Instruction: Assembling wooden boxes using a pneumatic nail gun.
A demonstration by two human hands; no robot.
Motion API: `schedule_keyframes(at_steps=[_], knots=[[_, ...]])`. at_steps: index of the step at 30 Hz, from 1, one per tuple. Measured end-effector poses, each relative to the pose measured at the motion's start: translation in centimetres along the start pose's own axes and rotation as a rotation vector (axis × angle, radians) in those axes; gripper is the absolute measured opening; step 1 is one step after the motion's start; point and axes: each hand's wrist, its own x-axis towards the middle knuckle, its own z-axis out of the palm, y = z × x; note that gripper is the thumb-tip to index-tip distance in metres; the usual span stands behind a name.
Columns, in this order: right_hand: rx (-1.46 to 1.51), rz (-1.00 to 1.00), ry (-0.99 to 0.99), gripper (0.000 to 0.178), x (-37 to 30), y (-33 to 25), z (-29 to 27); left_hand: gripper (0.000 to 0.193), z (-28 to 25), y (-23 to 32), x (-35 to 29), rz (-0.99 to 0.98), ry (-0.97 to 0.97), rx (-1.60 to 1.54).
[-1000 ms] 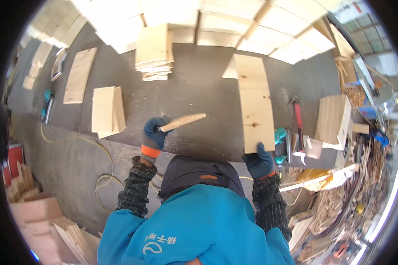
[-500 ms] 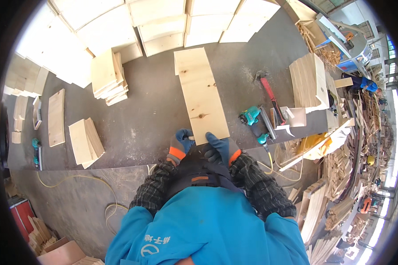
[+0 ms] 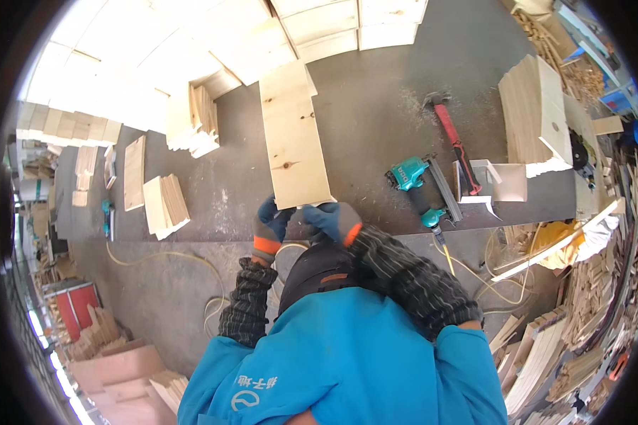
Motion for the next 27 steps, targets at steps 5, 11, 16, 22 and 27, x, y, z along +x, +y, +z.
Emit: schedule_keyframes(at_steps=[5,11,16,22,27], knots=[[-0.462,-0.421,0.349,0.061,-2.3,-0.1,-4.0,0.029,-1.4,-0.9,0.0,0.006,0.031,0.038],[-0.742,-0.916,0.238,0.064,-0.1,-0.9,-3.5,0.031,-1.3,-1.0,1.1,-0.115,-0.062,0.119],[-0.978,-0.878,0.254,0.057,0.8,-1.4,-4.6,0.028,0.4,-1.8,1.6,-0.01,-0.018,-0.206],[-0.79,-0.912,0.189,0.048,4.5,0.5,-6.1,0.032,1.3,0.9,2.4,0.0,-0.156,0.021],[-0.371,-0.371,0.125,0.07,0.1,-4.9,-3.8,0.031,1.3,5.2,1.1,0.148,-0.188,0.116]])
